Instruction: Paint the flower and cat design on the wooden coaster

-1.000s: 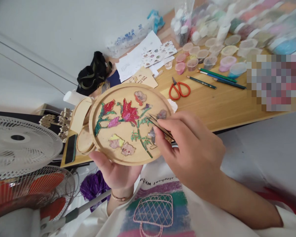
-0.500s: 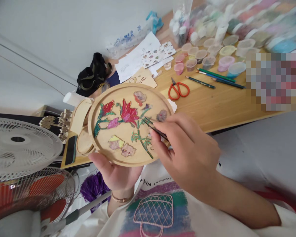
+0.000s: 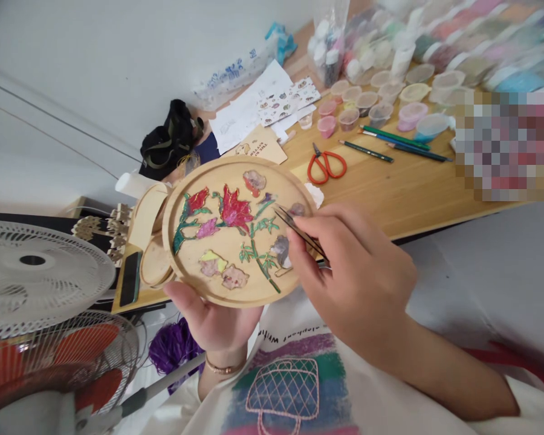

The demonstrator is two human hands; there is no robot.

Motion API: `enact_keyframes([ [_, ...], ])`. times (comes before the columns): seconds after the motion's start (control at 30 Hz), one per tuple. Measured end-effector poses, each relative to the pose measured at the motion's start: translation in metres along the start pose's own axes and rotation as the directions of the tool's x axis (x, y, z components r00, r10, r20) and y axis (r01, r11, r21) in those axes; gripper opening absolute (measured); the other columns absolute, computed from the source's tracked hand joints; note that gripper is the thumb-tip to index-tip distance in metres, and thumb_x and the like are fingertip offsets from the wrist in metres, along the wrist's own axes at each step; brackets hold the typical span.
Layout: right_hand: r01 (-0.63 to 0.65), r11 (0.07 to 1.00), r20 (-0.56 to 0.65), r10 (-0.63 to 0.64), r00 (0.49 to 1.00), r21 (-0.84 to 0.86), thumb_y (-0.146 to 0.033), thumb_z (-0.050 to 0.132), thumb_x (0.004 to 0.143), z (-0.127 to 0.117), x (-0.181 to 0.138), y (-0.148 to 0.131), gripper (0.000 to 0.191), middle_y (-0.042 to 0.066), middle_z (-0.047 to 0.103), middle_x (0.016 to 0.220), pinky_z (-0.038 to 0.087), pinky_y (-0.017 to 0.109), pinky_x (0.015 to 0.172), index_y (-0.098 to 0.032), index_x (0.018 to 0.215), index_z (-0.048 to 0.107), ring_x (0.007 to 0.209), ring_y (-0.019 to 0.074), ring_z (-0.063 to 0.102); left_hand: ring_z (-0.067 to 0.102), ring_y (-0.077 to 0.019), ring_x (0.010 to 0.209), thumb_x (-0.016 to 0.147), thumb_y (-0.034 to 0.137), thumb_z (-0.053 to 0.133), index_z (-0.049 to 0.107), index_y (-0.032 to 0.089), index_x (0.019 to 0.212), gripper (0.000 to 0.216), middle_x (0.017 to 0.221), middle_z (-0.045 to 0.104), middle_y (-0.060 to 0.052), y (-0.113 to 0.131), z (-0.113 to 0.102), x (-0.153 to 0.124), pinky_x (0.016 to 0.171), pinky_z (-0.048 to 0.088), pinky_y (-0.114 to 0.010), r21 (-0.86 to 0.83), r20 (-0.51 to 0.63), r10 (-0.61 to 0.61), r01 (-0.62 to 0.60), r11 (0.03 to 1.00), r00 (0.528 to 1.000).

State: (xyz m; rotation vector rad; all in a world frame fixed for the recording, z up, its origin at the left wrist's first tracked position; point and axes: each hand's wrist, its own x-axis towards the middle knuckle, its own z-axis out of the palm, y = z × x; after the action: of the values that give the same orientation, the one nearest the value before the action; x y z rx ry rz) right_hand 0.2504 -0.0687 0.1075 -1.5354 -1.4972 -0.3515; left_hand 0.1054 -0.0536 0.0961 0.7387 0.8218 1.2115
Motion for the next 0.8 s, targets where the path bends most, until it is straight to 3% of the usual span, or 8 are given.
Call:
enact_keyframes([
  [0.23, -0.076, 0.997, 0.073, 0.076, 0.994, -0.002, -0.016, 0.069, 0.086, -0.011, 0.000, -0.007, 0.012, 0.004, 0.074, 0.091, 0.055, 0.025, 0.067, -0.021, 0.096, 0.065, 0.082, 0.0151, 0.071, 0.024, -0.0290, 0.154, 0.078, 0.089, 0.035, 0.051, 0.039, 0.143, 0.084, 0.153, 0.051, 0.001, -0.001, -0.005, -0.001, 0.125, 0.026, -0.047, 0.023, 0.001, 0.006, -0.006, 1.000, 1.000],
  [0.4, 0.022, 1.000, 0.022, -0.022, 1.000, 0.017, -0.019, 0.070, 0.086, -0.011, 0.003, -0.006, 0.009, 0.004, 0.073, 0.084, 0.052, 0.021, 0.061, -0.017, 0.093, 0.066, 0.076, 0.0116, 0.069, 0.024, -0.0277, 0.154, 0.080, 0.086, 0.039, 0.049, 0.040, 0.144, 0.079, 0.154, 0.050, 0.002, -0.002, -0.007, -0.002, 0.125, 0.025, -0.046, -0.009, 0.032, 0.040, -0.039, 0.999, 0.999],
  [0.8, -0.032, 0.999, 0.063, 0.032, 0.997, -0.008, -0.020, 0.067, 0.088, -0.012, 0.004, -0.007, 0.006, 0.002, 0.073, 0.087, 0.052, 0.025, 0.060, -0.022, 0.093, 0.065, 0.077, 0.0144, 0.070, 0.026, -0.0283, 0.153, 0.082, 0.085, 0.034, 0.042, 0.043, 0.148, 0.078, 0.155, 0.048, 0.001, -0.003, -0.004, -0.003, 0.124, 0.027, -0.047, -0.024, 0.047, 0.087, -0.086, 0.996, 0.995],
])
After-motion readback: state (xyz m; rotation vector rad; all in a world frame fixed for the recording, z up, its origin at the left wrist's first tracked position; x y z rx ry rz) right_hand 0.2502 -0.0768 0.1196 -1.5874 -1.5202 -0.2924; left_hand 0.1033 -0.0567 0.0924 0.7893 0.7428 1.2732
